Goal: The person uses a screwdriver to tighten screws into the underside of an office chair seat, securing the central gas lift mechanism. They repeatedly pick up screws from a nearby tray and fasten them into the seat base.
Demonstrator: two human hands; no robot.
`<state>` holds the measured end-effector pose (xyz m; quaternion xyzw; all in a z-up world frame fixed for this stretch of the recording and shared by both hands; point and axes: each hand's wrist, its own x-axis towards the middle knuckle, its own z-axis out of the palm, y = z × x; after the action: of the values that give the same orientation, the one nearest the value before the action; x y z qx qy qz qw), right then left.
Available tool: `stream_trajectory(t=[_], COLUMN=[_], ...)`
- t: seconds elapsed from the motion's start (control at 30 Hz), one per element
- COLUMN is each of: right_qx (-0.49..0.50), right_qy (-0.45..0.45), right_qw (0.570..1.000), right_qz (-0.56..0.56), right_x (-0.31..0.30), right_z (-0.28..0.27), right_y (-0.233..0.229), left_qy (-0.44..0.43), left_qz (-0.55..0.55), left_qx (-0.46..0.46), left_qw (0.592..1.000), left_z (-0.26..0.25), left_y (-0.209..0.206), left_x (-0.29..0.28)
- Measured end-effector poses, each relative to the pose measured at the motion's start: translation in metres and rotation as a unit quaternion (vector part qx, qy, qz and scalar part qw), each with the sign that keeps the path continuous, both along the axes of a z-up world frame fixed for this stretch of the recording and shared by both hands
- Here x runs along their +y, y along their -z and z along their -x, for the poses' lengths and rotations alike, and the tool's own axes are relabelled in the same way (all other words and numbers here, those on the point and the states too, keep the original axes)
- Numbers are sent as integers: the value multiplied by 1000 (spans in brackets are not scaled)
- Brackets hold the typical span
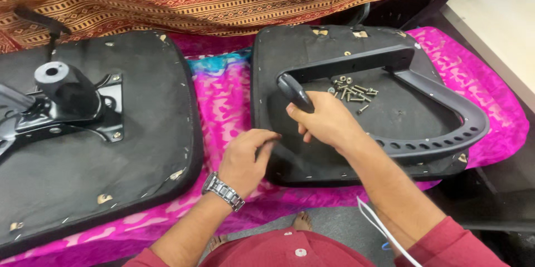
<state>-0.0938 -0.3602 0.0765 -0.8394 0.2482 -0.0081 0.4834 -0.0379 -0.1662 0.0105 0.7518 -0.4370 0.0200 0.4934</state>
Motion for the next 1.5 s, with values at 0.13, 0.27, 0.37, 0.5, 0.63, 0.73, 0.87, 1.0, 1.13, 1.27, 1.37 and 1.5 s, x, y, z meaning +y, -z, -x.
stream_trajectory(t=[0.13, 0.27, 0.37, 0.5, 0.63, 0.73, 0.87, 1.0, 1.13, 1.27, 1.37, 1.5], right_qx=[4, 38, -15, -27, -7, -10, -48, -1, 8, 1, -8, -46], right_qy=[32, 35, 16, 17, 10, 23, 44, 47, 93, 62, 57, 29], right_qw=[998, 986, 967, 961, 963, 960, 947, 940, 941, 935, 932, 943], right_qz=[56, 159, 254, 275, 268, 277, 315, 338, 325, 350, 357, 327], right_x=[-59, -93, -101, -102, -101, -101, -100, -95, -85, -83, -85, -81], right_z=[8, 9, 11, 14, 17, 18, 16, 16, 15, 17, 19, 23], right_y=[3, 23, 43, 60, 67, 74, 84, 87, 83, 84, 87, 75], left_qy=[-5, -18, -5, 8, 23, 26, 28, 30, 28, 28, 38, 58], left_qz=[14, 17, -17, -37, -44, -35, -18, 11, 28, 17, 16, -4], left_qx=[-34, -113, -140, -107, -86, -93, -89, -84, -54, -32, -24, -5], left_qw=[999, 993, 990, 994, 995, 995, 996, 996, 998, 999, 999, 998], left_z=[17, 24, 28, 30, 29, 30, 35, 34, 31, 28, 30, 37], left_y=[-4, -8, -5, -1, -1, -1, -2, -3, -4, -3, -3, -5], left_x=[-52, -91, -107, -112, -108, -105, -89, -62, -30, -6, -1, -4])
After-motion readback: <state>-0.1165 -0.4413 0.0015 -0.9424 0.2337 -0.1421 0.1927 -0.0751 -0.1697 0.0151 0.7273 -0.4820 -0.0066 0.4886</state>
